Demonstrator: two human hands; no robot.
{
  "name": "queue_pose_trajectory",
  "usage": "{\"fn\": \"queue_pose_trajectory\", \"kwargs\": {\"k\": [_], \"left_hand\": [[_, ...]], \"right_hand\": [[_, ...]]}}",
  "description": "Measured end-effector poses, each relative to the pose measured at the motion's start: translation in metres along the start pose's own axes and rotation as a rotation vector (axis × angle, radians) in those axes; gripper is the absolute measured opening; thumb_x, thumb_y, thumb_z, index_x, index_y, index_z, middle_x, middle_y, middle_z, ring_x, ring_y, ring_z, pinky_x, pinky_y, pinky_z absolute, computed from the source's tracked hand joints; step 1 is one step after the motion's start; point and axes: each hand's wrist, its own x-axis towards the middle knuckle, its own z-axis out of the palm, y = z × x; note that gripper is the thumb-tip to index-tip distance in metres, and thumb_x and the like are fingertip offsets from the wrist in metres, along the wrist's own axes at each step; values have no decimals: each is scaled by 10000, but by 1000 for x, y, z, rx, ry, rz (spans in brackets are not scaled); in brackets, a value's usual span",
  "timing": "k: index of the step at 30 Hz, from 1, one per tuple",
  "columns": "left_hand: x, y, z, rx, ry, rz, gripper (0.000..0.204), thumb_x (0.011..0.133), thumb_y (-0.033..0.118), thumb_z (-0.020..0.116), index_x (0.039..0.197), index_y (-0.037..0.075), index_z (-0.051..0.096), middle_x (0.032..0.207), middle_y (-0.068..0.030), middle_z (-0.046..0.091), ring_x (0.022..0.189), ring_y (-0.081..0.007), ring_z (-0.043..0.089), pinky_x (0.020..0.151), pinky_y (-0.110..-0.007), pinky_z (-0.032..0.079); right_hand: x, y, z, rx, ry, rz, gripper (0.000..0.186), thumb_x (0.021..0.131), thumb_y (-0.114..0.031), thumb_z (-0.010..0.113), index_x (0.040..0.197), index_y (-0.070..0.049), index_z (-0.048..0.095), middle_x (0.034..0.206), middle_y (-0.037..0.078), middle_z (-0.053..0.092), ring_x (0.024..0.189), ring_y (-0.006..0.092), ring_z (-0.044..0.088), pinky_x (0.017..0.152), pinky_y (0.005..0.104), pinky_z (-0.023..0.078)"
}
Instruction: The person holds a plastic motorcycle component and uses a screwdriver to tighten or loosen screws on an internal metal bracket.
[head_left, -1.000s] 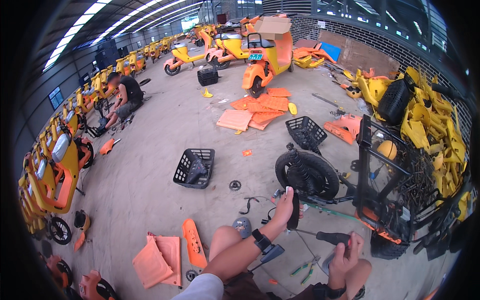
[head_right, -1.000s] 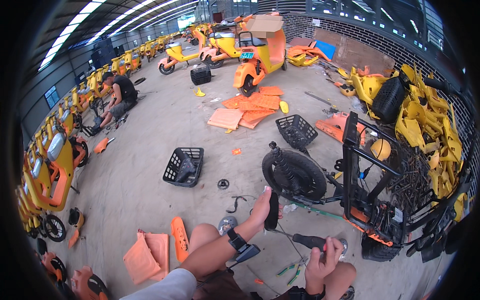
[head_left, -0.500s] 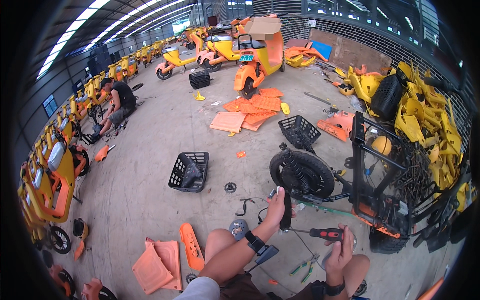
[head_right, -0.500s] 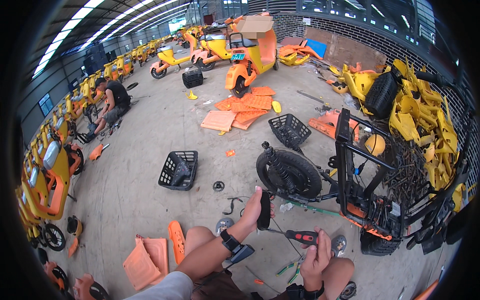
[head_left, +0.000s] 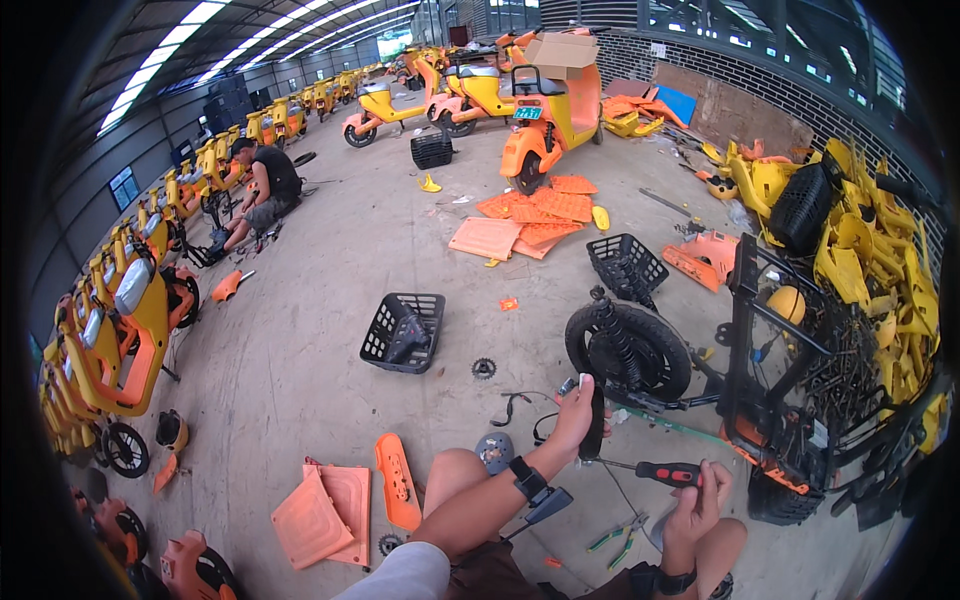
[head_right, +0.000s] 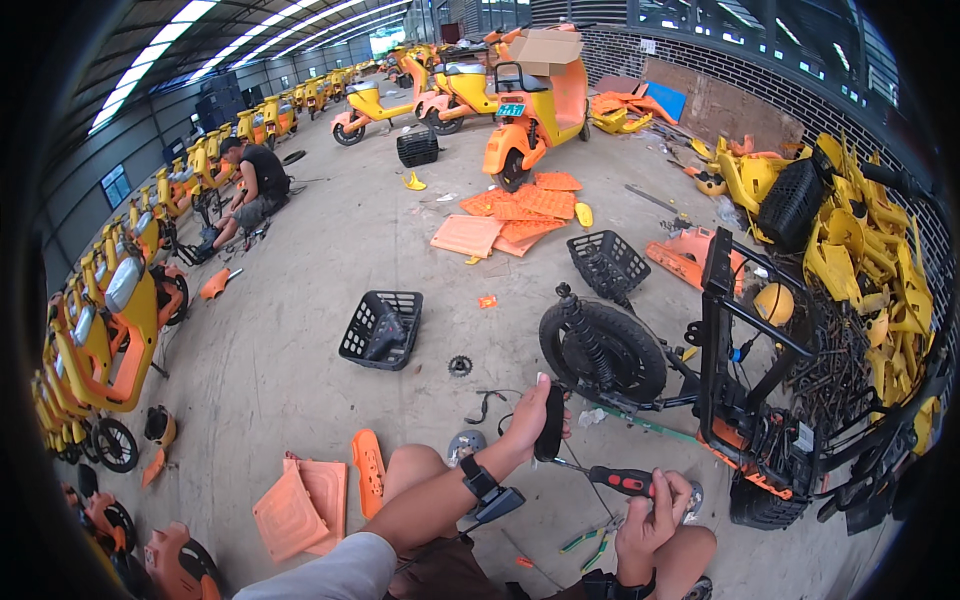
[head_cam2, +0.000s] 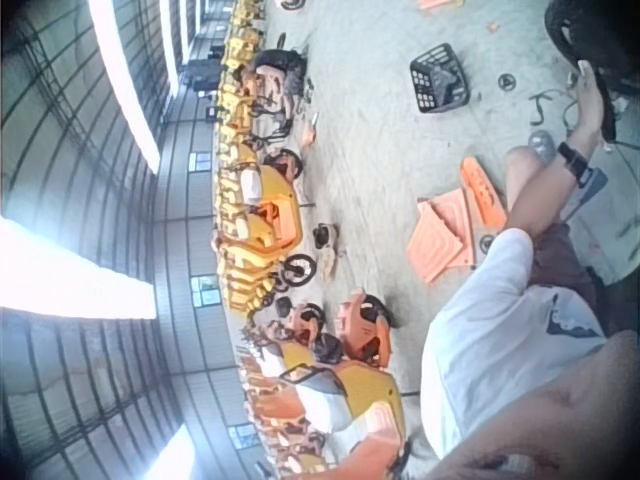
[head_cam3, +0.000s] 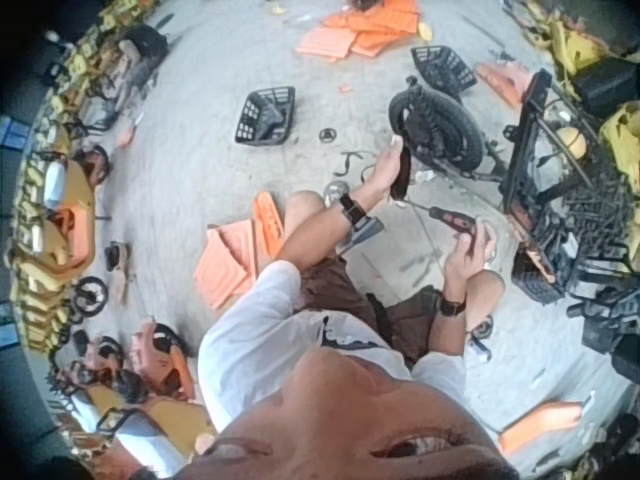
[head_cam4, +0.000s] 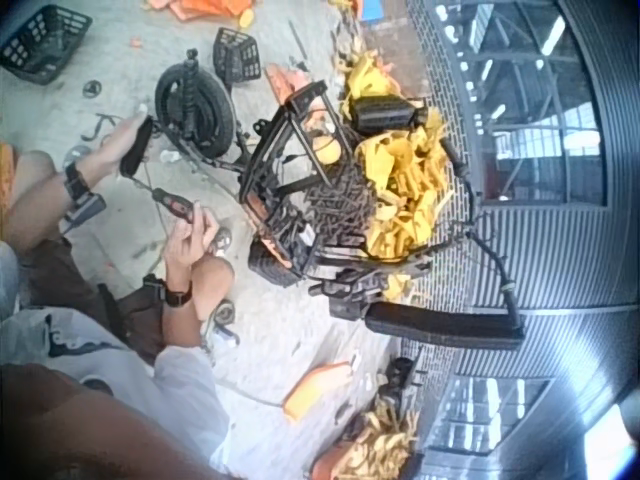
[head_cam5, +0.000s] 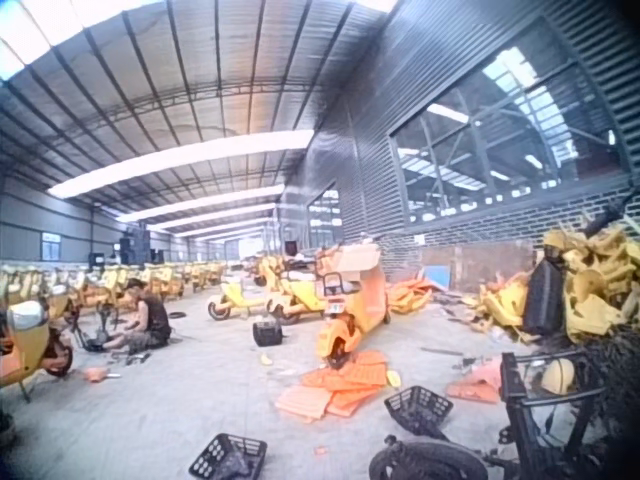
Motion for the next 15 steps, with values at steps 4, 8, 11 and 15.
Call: {"fn": "queue_pose_trajectory", "kwargs": {"k": [4,8,11,15], "left_hand": [[-4,3,1,19,24,21,583,961,619,382,1028,47,476,783,-120,589,592,-206,610,567,-354,562],[-3,2,2,9,13,30,590,959,623,381,1017,44,476,783,-121,589,594,-205,612,569,-353,563],[-3,2,1,10,14,31,588,959,623,381,1017,45,477,783,-119,590,592,-202,611,568,-354,563],[-3,2,1,24,23,28,588,961,621,381,1022,44,482,781,-117,588,592,-199,611,567,-353,561]], "right_hand": [[0,-20,4,370,29,385,407,868,-32,587,1267,36,552,1141,158,493,1003,248,503,885,363,425],[-5,-1,0,60,-15,82,426,892,-28,547,1310,45,514,1198,199,515,889,237,563,795,337,482],[6,-19,3,128,-19,82,430,894,-33,550,1317,38,515,1209,211,524,867,241,578,769,336,495],[0,-16,3,269,-42,199,402,909,-35,531,1305,31,530,1223,222,522,837,238,591,709,328,510]]}}
